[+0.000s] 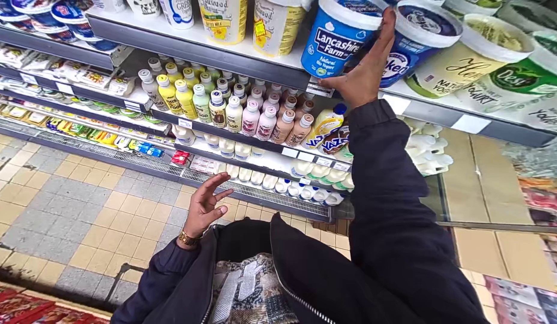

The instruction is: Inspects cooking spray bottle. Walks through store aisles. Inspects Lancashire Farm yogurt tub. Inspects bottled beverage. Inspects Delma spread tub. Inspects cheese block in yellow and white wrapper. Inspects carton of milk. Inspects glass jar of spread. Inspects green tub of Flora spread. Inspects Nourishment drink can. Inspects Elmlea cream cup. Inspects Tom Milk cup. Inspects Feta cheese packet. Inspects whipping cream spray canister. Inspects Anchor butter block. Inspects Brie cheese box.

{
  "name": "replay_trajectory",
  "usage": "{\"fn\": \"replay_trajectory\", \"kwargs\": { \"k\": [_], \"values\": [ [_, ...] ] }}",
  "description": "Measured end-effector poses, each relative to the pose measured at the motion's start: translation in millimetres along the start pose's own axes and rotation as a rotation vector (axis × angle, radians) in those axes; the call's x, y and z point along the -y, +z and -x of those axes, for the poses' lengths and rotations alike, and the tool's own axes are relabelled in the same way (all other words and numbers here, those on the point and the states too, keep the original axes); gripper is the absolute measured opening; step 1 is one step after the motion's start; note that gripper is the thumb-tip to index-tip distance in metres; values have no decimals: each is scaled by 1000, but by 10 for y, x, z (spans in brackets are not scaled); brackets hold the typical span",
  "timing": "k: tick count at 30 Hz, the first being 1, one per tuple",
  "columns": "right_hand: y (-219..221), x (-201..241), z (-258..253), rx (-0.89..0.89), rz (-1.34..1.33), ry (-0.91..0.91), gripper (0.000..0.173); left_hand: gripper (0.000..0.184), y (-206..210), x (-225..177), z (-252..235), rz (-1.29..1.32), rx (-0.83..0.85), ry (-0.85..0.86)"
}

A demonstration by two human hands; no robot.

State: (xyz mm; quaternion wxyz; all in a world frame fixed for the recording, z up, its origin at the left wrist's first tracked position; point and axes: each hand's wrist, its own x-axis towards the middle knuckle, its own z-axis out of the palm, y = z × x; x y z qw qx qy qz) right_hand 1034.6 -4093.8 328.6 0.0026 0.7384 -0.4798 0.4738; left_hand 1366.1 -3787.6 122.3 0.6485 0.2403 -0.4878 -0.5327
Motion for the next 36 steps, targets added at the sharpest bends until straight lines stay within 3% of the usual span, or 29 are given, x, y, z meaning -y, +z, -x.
{"fn": "replay_trajectory", "kwargs": {
  "k": [13,17,20,22,24,30,36],
  "values": [
    [30,111,40,15,202,166,140,71,-88,-196,208,18,54,-47],
    [-86,249,293,27,120,191,132,69,-88,-352,252,-22,87,-81],
    [-243,508,833,-4,-57,153,103,65,-92,-487,305,-107,66,-94],
    [-296,720,1389,-75,-177,76,78,63,-94,-565,341,-123,60,-100],
    [-307,901,2010,-123,-273,29,65,61,-86,-631,372,-122,78,-97],
    [-267,1655,3561,-78,-595,264,48,55,15,-735,489,-117,148,-88],
    [-293,2165,4336,-107,-734,421,38,50,94,-698,703,-134,182,-106]
  ]
}}
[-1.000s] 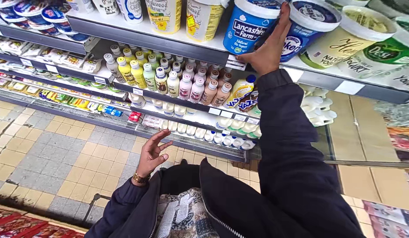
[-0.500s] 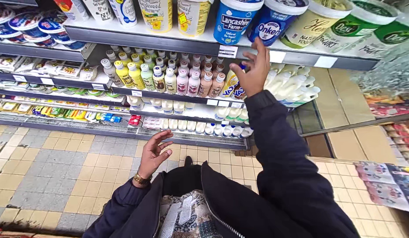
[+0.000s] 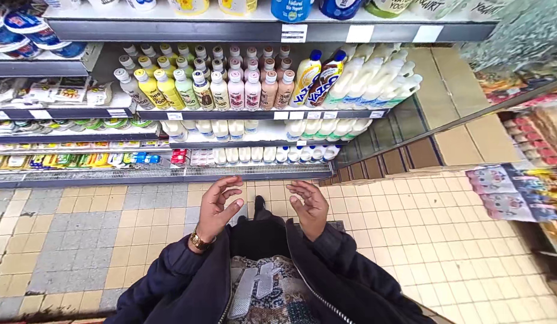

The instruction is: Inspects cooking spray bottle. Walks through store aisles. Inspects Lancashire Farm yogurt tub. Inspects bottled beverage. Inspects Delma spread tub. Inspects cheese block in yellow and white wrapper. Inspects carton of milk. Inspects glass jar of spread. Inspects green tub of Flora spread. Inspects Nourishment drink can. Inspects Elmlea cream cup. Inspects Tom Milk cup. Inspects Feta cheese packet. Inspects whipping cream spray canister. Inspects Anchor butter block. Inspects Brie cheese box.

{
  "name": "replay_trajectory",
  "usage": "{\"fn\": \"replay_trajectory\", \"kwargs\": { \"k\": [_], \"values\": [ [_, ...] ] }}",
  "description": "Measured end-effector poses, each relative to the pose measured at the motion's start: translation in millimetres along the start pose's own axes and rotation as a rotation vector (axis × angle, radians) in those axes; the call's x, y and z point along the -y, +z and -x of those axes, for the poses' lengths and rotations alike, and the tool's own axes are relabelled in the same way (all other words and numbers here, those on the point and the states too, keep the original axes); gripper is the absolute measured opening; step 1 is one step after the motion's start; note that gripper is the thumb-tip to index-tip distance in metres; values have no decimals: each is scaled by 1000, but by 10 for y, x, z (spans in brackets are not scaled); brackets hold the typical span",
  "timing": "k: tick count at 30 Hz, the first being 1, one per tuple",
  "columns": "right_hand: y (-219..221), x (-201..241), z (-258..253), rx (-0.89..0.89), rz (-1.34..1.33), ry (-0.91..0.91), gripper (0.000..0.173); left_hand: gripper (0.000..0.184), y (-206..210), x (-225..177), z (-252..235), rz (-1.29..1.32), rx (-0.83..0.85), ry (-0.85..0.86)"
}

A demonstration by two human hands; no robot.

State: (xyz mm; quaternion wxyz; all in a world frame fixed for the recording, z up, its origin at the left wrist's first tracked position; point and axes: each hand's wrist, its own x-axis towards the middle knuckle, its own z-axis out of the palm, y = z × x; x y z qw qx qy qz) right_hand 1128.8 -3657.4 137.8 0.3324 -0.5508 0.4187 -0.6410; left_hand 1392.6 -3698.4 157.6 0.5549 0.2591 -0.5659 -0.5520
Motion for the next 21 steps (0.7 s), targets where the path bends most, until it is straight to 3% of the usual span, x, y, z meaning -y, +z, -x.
{"fn": "replay_trajectory", "kwargs": {
  "k": [7,21],
  "values": [
    [63,88,353,5,-17,59,35,48,93,53,148,25,15,-44],
    [53,120,573,-21,11,54,35,56,114,132,300,82,36,-48]
  ]
}}
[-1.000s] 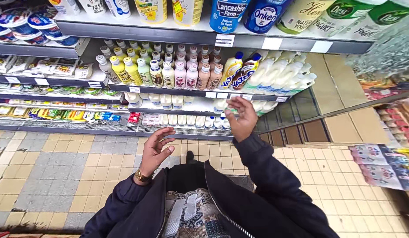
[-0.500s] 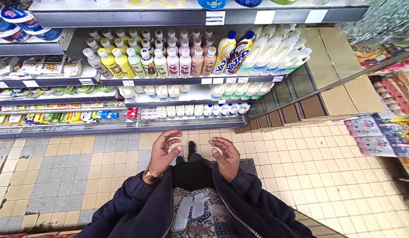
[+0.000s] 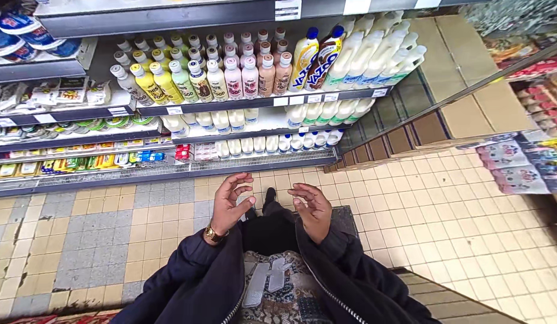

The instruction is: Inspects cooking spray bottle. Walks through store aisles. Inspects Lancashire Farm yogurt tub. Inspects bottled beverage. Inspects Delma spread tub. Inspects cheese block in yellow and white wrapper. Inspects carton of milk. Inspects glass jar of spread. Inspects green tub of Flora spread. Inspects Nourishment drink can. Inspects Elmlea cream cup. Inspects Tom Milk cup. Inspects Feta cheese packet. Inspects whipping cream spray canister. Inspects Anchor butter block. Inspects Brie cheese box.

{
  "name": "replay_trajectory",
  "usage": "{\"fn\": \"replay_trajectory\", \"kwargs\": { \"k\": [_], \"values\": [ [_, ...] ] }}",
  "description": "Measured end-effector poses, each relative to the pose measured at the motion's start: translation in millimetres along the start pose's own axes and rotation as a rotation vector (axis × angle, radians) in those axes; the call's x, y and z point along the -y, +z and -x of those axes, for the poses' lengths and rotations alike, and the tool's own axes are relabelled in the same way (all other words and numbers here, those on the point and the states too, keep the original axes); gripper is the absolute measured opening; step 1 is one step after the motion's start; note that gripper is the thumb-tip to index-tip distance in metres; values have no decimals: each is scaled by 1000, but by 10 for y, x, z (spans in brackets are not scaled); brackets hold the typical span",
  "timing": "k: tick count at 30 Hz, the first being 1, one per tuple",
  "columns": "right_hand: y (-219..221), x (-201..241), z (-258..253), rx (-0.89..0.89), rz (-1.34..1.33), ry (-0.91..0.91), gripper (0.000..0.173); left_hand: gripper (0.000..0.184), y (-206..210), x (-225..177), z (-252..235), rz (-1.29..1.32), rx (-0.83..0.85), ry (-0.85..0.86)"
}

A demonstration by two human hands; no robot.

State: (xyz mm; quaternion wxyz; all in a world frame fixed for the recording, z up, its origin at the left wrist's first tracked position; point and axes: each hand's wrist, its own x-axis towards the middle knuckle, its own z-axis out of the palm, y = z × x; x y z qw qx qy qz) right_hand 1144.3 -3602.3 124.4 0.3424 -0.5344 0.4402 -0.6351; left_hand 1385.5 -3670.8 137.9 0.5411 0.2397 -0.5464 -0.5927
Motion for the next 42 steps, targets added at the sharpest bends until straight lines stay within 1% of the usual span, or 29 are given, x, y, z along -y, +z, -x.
{"fn": "replay_trajectory", "kwargs": {
  "k": [7,12,15,18,22,25,28,30,35,39,42],
  "values": [
    [-46,-14,-93,-15,-28,-6,36,71,10,19,-232,9,53,10],
    [-183,-98,-245,-17,-45,12,38,86,-6,46,-671,8,102,30],
    [-317,-149,-385,-8,-50,16,39,95,-7,42,-1114,-67,131,69],
    [-463,-194,-572,9,-50,-4,39,99,-20,30,-1711,-157,99,131],
    [-679,-267,-836,27,-56,-24,41,114,-14,-116,-2564,-402,59,203],
    [-849,-316,-1037,41,-63,-41,42,110,44,-239,-3058,-549,33,262],
    [-1033,-383,-1211,52,-69,-58,43,110,21,-254,-3902,-648,-39,342],
    [-1165,-432,-1304,60,-79,-62,42,115,41,-283,-4264,-686,-78,327],
    [-1490,-541,-1510,82,-46,-55,41,136,42,-227,-4825,-749,-62,353],
    [-1690,-635,-1646,117,-45,-51,40,141,53,-165,-5083,-687,-37,411],
    [-1798,-679,-1719,160,-50,-41,40,148,28,-124,-5221,-670,10,418]
  ]
}}
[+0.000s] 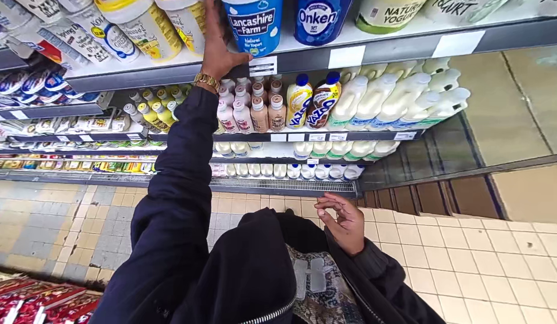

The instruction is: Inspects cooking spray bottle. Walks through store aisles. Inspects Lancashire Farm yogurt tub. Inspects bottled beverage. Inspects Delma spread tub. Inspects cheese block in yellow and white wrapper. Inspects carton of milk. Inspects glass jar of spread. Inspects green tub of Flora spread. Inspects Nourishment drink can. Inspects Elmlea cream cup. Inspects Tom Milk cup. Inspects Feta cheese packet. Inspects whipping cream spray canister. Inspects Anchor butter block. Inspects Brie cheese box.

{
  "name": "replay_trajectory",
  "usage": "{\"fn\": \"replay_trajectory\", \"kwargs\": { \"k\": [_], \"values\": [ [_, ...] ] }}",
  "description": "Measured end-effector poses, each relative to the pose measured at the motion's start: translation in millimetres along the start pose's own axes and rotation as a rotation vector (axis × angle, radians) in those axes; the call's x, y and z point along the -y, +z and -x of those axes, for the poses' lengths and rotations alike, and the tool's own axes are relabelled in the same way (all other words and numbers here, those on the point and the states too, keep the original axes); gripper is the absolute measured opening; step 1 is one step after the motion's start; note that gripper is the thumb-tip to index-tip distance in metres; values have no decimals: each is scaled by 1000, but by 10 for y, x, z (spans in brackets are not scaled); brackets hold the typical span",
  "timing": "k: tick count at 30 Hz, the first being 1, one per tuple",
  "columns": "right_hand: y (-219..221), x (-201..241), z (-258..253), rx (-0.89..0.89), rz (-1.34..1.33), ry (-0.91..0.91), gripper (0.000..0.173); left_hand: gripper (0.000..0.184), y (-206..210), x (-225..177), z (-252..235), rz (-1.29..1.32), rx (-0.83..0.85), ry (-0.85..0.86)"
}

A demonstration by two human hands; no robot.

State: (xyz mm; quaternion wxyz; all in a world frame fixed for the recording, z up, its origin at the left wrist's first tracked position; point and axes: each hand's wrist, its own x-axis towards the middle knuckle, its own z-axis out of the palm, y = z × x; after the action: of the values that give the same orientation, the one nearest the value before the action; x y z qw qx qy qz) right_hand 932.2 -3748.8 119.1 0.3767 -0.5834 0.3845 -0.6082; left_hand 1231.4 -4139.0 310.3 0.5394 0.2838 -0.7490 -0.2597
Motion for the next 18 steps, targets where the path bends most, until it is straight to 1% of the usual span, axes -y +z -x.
{"fn": "replay_trajectory", "kwargs": {
  "k": [4,8,10,15,18],
  "values": [
    [-149,-47,-66,21,-14,3,40,145,65,60,-37,-27,-7,77],
    [-255,-101,-108,24,-19,14,39,142,229,-104,103,-112,-127,67],
    [-291,-125,-127,35,-19,14,39,144,268,-104,150,-171,-168,80],
    [-338,-164,-144,53,-13,12,37,152,326,-55,114,-255,-178,124],
    [-350,-170,-128,56,-22,20,38,153,319,-48,65,-251,-176,156]
  ]
}}
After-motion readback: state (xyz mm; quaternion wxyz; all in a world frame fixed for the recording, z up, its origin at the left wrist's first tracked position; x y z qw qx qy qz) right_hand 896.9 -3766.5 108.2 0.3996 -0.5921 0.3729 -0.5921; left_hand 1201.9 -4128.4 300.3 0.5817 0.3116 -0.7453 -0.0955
